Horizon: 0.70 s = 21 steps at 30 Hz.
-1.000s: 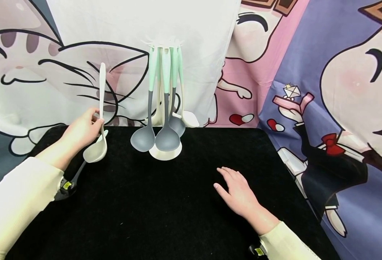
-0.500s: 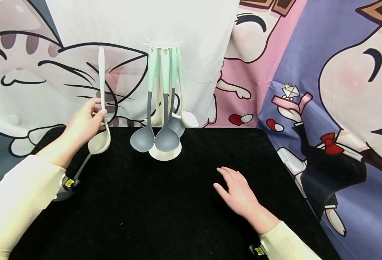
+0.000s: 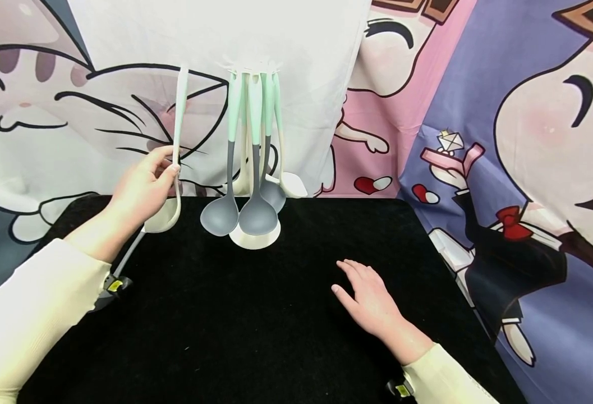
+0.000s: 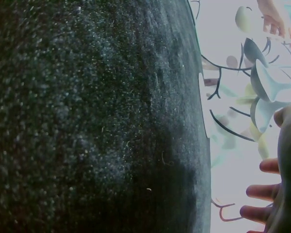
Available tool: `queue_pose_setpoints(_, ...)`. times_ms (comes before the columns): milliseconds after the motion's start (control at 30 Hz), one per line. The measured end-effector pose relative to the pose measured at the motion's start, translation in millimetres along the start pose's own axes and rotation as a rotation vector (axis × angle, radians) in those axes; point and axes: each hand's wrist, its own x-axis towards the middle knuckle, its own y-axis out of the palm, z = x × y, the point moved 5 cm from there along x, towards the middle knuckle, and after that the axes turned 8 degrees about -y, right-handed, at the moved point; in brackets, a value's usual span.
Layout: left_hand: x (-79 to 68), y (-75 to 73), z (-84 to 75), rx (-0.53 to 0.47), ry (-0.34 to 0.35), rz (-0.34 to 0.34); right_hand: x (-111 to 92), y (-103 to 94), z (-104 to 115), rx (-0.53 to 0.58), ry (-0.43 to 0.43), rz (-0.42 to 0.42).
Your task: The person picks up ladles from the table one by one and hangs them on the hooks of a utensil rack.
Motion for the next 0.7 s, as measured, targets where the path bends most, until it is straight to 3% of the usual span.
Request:
queue_pose_setpoints(300,-4.5,-0.6,-29.1,0.087,0.018,-0.002,-1.1,-0.3,0.8,0.01,0.005,-0.001)
queue_pose_setpoints(700,-8.2,-5.0,-46.6,0.138,0.021,-0.013,-2.8,-1.3,-1.6,0.01,0.007,-0.001)
